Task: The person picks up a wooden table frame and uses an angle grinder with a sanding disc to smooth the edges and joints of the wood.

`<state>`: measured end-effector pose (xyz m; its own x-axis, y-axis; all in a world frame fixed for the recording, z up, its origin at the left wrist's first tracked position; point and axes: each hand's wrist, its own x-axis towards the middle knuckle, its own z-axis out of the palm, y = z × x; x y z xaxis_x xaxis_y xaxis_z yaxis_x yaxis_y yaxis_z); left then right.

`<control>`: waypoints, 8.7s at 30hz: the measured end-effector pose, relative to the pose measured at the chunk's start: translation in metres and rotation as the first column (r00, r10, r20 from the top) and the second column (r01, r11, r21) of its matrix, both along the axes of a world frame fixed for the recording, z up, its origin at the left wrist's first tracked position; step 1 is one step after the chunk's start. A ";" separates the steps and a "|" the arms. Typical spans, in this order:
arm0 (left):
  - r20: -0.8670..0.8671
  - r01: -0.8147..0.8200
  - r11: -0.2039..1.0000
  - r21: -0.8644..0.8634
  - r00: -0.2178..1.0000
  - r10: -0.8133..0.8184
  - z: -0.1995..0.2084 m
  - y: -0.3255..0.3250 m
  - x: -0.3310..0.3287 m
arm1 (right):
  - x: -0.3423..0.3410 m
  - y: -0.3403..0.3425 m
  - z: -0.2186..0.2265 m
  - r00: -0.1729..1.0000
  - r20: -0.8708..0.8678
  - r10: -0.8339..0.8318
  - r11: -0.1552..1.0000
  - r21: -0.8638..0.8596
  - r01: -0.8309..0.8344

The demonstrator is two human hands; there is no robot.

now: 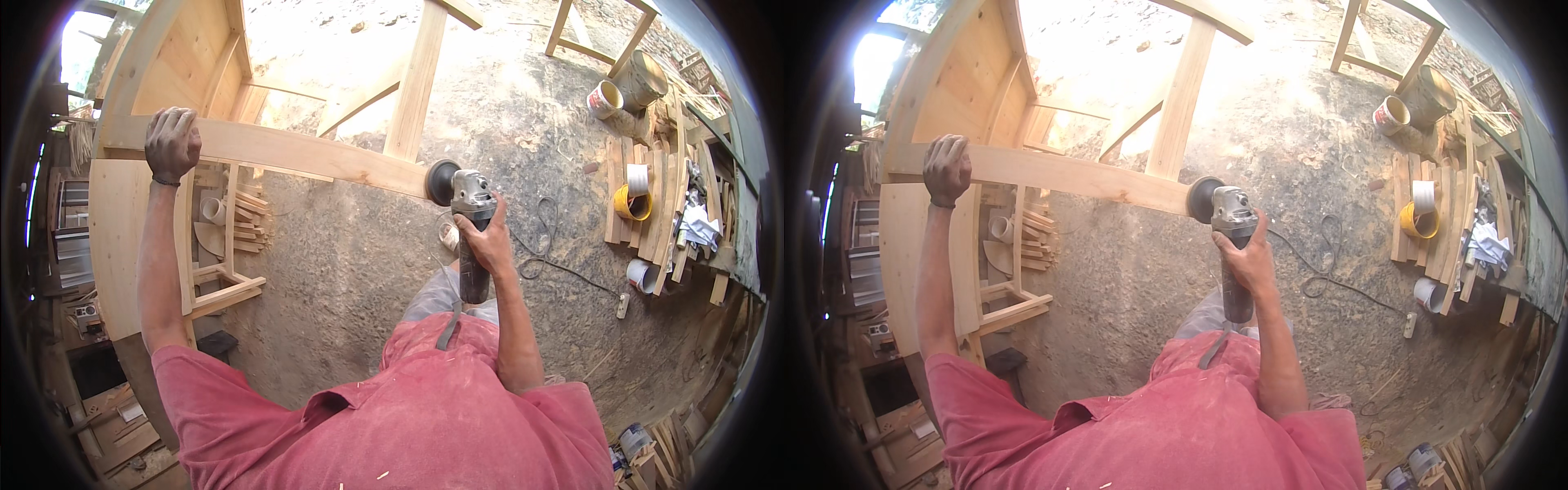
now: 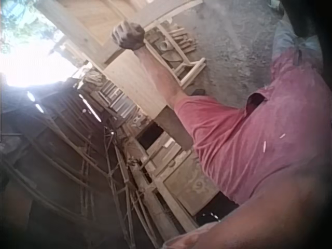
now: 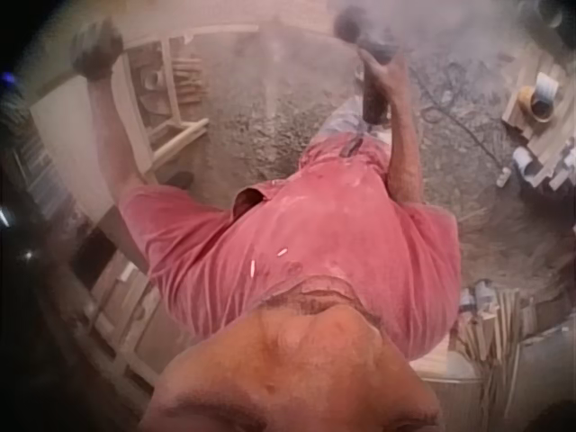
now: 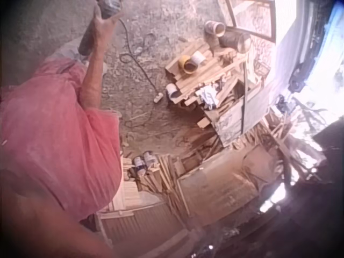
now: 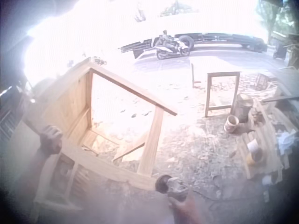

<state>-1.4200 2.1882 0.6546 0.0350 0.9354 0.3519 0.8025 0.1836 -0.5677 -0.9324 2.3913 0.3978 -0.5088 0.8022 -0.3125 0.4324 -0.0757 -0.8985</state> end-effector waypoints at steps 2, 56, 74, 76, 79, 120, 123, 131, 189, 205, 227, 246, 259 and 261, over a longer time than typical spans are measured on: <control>0.002 0.000 1.000 0.000 1.000 0.000 0.000 0.001 0.000 | 0.004 0.002 0.000 1.000 0.006 -0.007 1.000 -0.026 0.007; 0.610 -0.607 0.136 0.783 0.709 -0.353 -0.138 0.007 0.057 | -0.169 0.051 0.216 0.755 -0.474 0.453 0.775 -0.208 -0.596; 0.556 -0.836 0.392 0.384 -0.130 -0.821 -0.193 0.051 0.150 | -0.386 -0.026 0.335 0.476 -0.459 0.750 0.572 0.089 -0.816; 0.601 -0.833 0.420 0.361 -0.136 -0.787 -0.190 0.051 0.152 | -0.389 -0.027 0.335 0.478 -0.452 0.753 0.570 0.083 -0.818; 0.613 -0.815 0.437 0.380 -0.132 -0.779 -0.196 0.053 0.151 | -0.391 -0.030 0.339 0.472 -0.440 0.764 0.560 0.090 -0.823; 0.084 -0.789 0.433 0.435 -0.444 -0.892 -0.184 0.071 0.129 | -0.135 0.073 0.106 0.697 -0.313 0.645 0.720 -0.058 -0.692; 0.024 -0.762 0.452 0.463 -0.499 -0.866 -0.189 0.071 0.127 | -0.122 0.077 0.093 0.706 -0.309 0.638 0.728 -0.058 -0.683; -0.107 -0.799 0.440 0.410 -0.521 -0.847 -0.191 0.073 0.125 | -0.081 0.086 0.074 0.762 -0.301 0.574 0.749 -0.184 -0.637; 0.155 -0.316 0.071 -0.946 -0.636 -0.756 -0.589 -0.117 0.657 | -0.041 0.103 0.092 -0.015 0.857 0.515 -0.477 0.272 -0.836; 0.591 -0.871 0.222 -0.438 -0.465 -0.659 -0.499 -0.064 0.423 | -0.088 0.060 0.154 -0.185 0.854 0.486 -0.610 0.181 -0.771; 0.626 -0.674 0.162 -0.721 -0.733 -0.266 -0.593 -0.104 0.549 | -0.006 0.099 0.089 0.118 0.715 0.689 -0.174 0.322 -0.931; 0.259 -0.479 0.075 -0.874 -0.591 -0.764 -0.573 -0.107 0.637 | -0.061 0.080 0.115 -0.042 0.852 0.521 -0.464 0.241 -0.853; 0.325 -0.574 0.061 -0.817 -0.546 -0.772 -0.573 -0.091 0.576 | -0.141 0.035 0.189 -0.017 0.857 0.516 -0.453 0.255 -0.854; 0.312 -0.571 0.072 -0.818 -0.544 -0.779 -0.575 -0.093 0.567 | -0.152 0.029 0.202 0.019 0.842 0.540 -0.463 0.316 -0.829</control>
